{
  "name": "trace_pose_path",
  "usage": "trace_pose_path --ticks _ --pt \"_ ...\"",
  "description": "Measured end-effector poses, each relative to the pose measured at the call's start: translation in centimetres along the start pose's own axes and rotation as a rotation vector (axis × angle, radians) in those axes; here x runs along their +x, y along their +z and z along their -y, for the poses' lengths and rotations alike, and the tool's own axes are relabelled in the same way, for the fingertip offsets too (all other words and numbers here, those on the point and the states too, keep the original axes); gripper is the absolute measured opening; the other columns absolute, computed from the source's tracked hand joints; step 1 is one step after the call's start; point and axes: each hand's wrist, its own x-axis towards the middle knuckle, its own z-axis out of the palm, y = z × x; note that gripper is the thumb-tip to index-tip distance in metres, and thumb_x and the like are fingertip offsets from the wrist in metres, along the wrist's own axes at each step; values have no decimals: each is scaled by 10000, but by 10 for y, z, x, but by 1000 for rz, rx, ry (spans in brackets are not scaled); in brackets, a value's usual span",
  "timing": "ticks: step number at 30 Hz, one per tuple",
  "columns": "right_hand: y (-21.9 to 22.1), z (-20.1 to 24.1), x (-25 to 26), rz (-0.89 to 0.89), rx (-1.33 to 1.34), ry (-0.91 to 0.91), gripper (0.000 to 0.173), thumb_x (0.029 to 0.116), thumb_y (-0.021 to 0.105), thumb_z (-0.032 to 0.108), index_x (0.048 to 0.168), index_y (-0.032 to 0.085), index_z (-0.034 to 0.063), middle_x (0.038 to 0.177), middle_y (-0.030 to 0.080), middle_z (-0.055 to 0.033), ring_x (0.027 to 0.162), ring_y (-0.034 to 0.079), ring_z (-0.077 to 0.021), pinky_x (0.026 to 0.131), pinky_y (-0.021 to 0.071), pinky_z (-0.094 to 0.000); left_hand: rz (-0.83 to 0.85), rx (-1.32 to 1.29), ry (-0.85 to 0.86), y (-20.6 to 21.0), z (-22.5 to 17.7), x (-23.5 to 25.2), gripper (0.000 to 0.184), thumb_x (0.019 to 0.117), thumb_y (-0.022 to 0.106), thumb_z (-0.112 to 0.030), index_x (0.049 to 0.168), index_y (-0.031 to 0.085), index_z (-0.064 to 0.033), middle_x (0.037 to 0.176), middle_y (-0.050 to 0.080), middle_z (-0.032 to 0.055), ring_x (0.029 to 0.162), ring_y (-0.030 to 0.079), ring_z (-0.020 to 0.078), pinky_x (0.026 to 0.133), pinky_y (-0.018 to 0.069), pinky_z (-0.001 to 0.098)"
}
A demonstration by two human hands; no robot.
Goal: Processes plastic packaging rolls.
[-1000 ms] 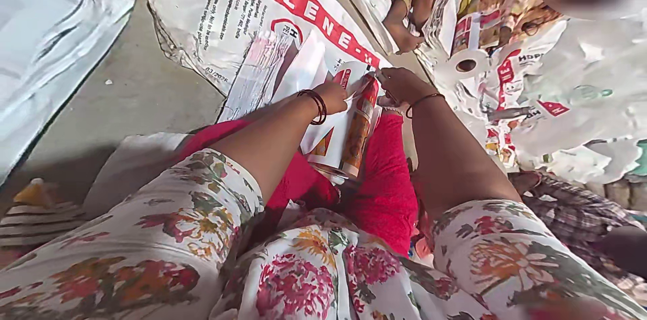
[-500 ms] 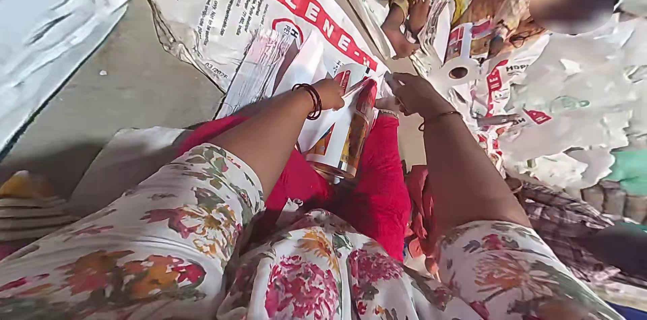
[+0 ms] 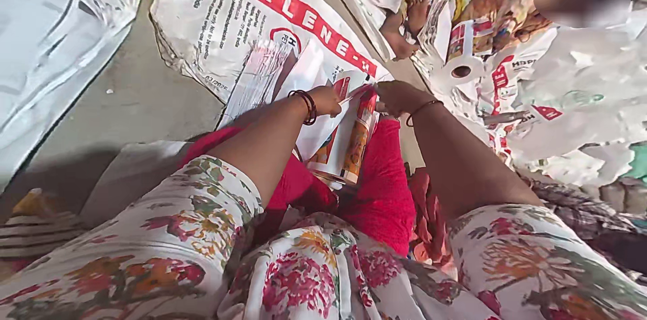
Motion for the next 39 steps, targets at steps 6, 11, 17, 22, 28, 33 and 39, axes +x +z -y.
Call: trace_pose_path --ticks 6,11,17,22,28,33,39 --pt "-1 -5 -41 82 514 142 461 1102 465 292 1557 419 240 910 623 -116 611 542 -168 550 481 -344 -15 -117 -35 1 6 -9 184 980 617 -114 935 689 49 967 663 224 974 618 368 896 455 610" --pt "3 -14 -16 -232 634 205 544 1061 457 156 1595 363 192 1071 654 -208 754 635 -279 686 549 -479 3 -236 -59 -4 8 -18 171 970 635 -117 948 682 45 935 655 190 896 613 297 838 479 556" --pt "2 3 8 -159 478 207 484 1041 469 126 1525 460 137 1072 652 -216 804 651 -300 729 549 -501 27 109 -191 -25 -2 -29 331 1003 615 -230 1014 689 93 1081 673 298 1087 635 447 946 449 677" --pt "2 4 -8 -26 476 162 513 1076 451 140 1582 371 168 960 602 -164 676 550 -217 630 503 -416 -6 230 -357 -25 -2 -30 413 1039 529 -278 1146 666 97 1230 648 321 1227 605 474 1005 432 702" --pt "35 -5 -62 71 443 -5 469 1096 476 222 1559 431 162 970 659 -181 728 612 -262 682 527 -477 -77 206 -332 -21 5 -23 588 1043 507 -473 1163 657 83 1211 656 319 1207 619 472 990 447 703" --pt "114 -9 -127 -200 1035 53 537 1091 469 184 1606 330 242 886 636 -107 609 577 -173 556 520 -354 -159 -25 -136 4 10 -16 751 921 720 -553 1387 552 12 1256 660 273 1206 627 436 1052 441 674" --pt "221 -37 -129 -337 2010 -30 489 1100 329 134 1588 316 156 782 580 -39 468 485 -66 420 437 -199 -157 146 -313 11 19 -14 622 963 726 -381 1388 578 50 1359 603 312 1332 545 459 1129 377 664"
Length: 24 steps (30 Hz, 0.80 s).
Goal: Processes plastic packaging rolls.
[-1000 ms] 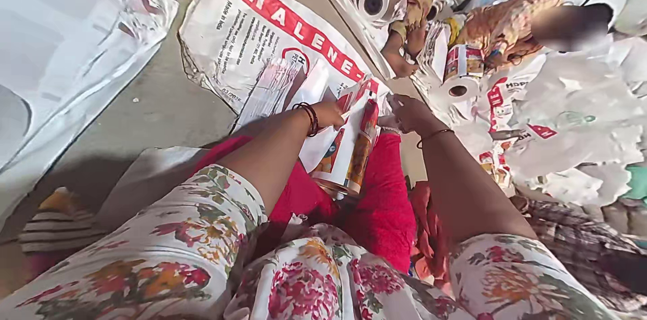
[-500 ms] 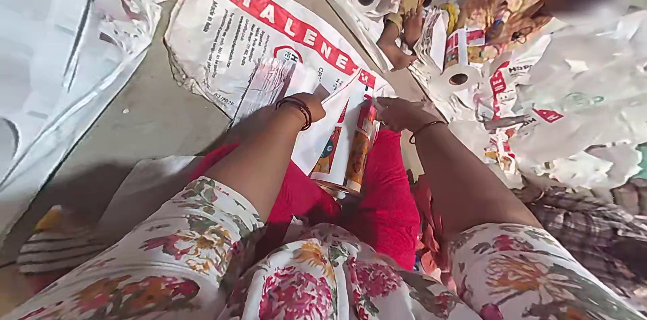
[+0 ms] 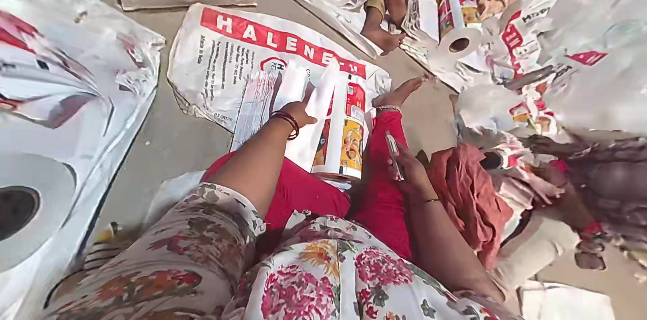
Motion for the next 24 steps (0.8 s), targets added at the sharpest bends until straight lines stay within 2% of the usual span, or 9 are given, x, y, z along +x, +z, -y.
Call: trace_pose_path --ticks 2,7,10,12,14,16,18,21,24 --pt "-4 -8 1 -18 189 -17 447 1106 340 196 1553 353 213 776 563 -7 477 470 -48 423 418 -180 -6 59 -103 -1 11 2 624 970 716 -383 1371 581 76 1357 596 330 1331 540 473 1123 376 675" --pt "-6 -8 10 53 71 10 506 1102 373 182 1598 319 261 826 560 -34 493 476 -74 441 433 -208 -58 266 -373 -1 36 -1 559 968 703 -379 1284 641 77 1341 615 315 1311 564 460 1086 407 689" --pt "-10 -8 6 90 73 7 511 1103 382 187 1603 324 276 826 566 -35 496 477 -76 440 430 -211 -52 352 -531 9 46 -3 547 972 679 -434 1223 684 51 1331 638 275 1300 588 418 1069 436 660" --pt "-20 -9 4 101 116 -8 498 1101 393 198 1590 349 283 832 576 -34 497 483 -73 438 433 -208 -105 384 -601 19 46 -1 560 937 708 -470 1165 709 42 1290 661 269 1255 618 414 1026 473 652" --pt "-30 -10 2 121 166 -27 486 1107 396 209 1586 353 282 824 568 -34 509 487 -80 451 438 -215 -270 451 -591 31 38 -2 545 849 796 -389 1170 693 39 1282 649 291 1219 621 463 941 516 669" --pt "-34 -12 1 155 201 -37 484 1110 386 206 1588 347 273 812 559 -30 508 479 -77 456 434 -213 -400 512 -454 36 29 -5 621 827 804 -167 1382 577 -4 1450 490 323 1334 478 542 961 489 715" --pt "-35 -10 1 190 221 -55 498 1107 389 185 1597 336 255 811 568 -36 514 485 -79 463 434 -214 -376 657 -281 40 7 -11 669 865 725 -63 1497 505 -47 1510 434 337 1364 441 561 994 459 723" --pt "-37 -10 3 240 218 -53 535 1097 419 155 1614 309 235 832 594 -52 517 497 -80 458 435 -209 -203 773 -199 58 -14 -15 542 927 638 -102 1456 534 -42 1476 503 277 1349 500 500 959 517 675" --pt "-39 -9 3 276 204 -38 537 1099 431 160 1615 298 224 822 590 -51 509 499 -85 459 445 -217 -39 729 -328 71 -7 -17 570 934 655 -273 1447 543 -51 1447 560 249 1310 566 459 1001 494 676"
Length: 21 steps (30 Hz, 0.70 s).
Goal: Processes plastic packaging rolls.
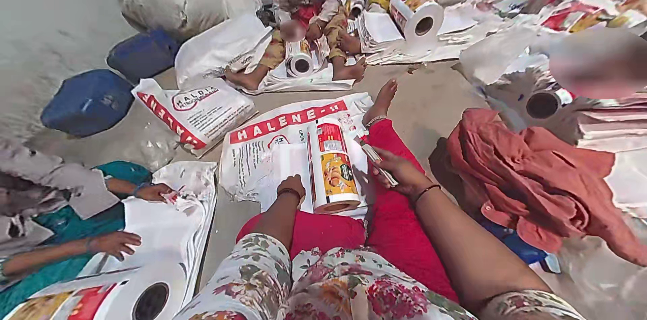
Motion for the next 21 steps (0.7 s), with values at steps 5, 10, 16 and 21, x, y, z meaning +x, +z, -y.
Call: trace_pose_path --ticks 5,10,16,21 --pt "-2 2 -1 40 -32 -10 565 1090 436 166 1625 254 192 830 580 -47 518 510 -94 467 456 -229 136 13 -45 10 13 3 826 892 727 -501 1512 456 -28 1464 538 278 1344 549 440 1086 445 648" --pt "-5 1 -1 17 -18 -24 565 1087 450 182 1621 271 220 848 584 -44 523 497 -93 465 437 -237 112 82 -122 6 3 -2 678 914 650 -555 1345 632 -31 1366 642 217 1282 619 378 1029 488 639" --pt "2 0 -1 3 -51 -18 583 1077 449 164 1625 256 219 849 582 -46 531 507 -100 476 452 -246 -16 -58 -144 -7 4 -11 501 1003 556 -455 1274 678 -53 1319 678 186 1247 646 362 996 516 621" --pt "3 0 -5 -19 -74 -27 585 1075 444 153 1626 259 215 822 576 -42 511 502 -96 459 448 -238 -17 -244 -75 -8 9 3 495 1017 560 -441 1228 685 -11 1300 677 212 1250 641 366 1026 505 607"
